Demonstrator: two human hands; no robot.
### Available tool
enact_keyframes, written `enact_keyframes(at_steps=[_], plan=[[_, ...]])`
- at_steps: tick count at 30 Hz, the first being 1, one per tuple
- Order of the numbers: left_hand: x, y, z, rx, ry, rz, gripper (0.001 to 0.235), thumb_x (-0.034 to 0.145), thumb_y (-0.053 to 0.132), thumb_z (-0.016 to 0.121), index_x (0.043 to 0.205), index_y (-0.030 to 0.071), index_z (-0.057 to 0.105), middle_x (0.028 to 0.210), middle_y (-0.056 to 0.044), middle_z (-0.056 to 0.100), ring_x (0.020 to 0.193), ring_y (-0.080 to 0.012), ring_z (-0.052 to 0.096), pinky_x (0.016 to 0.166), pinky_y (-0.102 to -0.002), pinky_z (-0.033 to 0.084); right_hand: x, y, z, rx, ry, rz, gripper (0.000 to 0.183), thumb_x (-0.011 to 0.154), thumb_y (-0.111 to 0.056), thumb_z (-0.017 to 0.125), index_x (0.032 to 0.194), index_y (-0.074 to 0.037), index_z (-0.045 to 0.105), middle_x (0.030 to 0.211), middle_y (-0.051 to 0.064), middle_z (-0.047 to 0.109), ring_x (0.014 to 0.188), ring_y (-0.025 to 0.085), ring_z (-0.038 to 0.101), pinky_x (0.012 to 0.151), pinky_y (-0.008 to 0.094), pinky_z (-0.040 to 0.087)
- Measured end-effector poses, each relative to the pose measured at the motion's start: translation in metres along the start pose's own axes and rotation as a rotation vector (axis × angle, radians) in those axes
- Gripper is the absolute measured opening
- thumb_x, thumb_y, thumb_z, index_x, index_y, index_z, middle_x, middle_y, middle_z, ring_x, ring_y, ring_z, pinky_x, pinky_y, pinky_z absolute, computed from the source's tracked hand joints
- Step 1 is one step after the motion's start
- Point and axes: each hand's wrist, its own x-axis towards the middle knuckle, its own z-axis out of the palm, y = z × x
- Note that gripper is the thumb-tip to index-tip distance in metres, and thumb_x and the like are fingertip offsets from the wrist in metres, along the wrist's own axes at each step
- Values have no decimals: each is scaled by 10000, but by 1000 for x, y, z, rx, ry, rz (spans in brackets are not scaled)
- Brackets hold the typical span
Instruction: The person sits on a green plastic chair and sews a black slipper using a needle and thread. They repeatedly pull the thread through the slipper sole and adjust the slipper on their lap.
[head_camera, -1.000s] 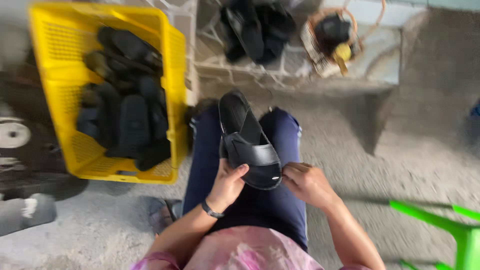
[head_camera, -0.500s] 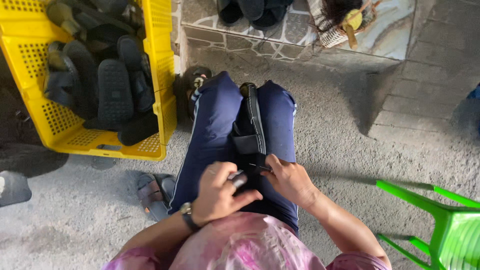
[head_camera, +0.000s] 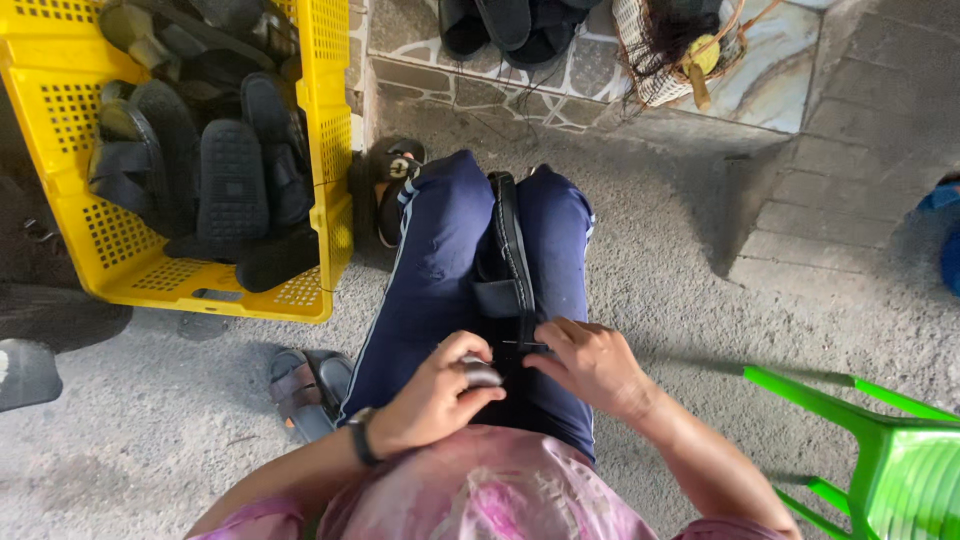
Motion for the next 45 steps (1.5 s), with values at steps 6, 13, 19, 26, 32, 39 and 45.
enact_keyframes(at_steps=[6,13,19,26,32,39,45], plan=[[11,0,-75,-797,-120,-632,141,952,201,637,964,64,666,1172,-128,742,571,-103,653,585,-244,597,0,7,3,-65,-100,-155,244,975,-321,648,903,-144,497,835,31,559,660,222,616,443,377,513],[36,39,-134,989,358,-359,357,916,73,736,1240,-20,619,1380,-255,439,1308,-464,400,1055,-608,411,-2,3,4,39,-50,-129,298,953,-224,659,1179,-118,497,878,49,637,571,260,655,356,384,495],[18,-4,-15,493,-39,84,342,883,215,736,1024,-69,606,1125,-160,514,983,-337,505,919,-475,455,6,0,-1,33,-41,-146,240,969,-199,623,1171,-130,514,886,32,621,530,238,615,343,369,471],[12,7,-23,-1177,-172,-777,386,1025,226,513,1359,59,611,859,-109,720,470,-16,258,413,-153,215,10,8,1,76,28,-250,286,979,-241,644,1220,-114,557,978,58,675,696,224,691,495,334,563],[-15,-65,62,-790,201,-524,212,896,-21,735,1053,7,595,754,-138,737,592,-195,750,473,-182,489,17,-2,-5,224,261,-313,215,943,-151,621,1124,-71,704,804,90,655,602,288,683,487,345,552],[3,-33,39,-735,41,-607,436,828,-38,761,1181,-44,505,735,-136,741,559,-194,738,502,-223,578,8,3,-7,161,342,-378,216,959,-126,587,1096,-91,750,902,90,680,653,250,676,558,310,551],[7,-30,37,-729,98,-541,504,828,-54,754,1261,-46,497,764,-121,757,588,-175,753,536,-217,617,9,13,-12,248,279,-425,174,972,-136,625,1051,-26,733,879,165,663,611,313,667,509,357,551]])
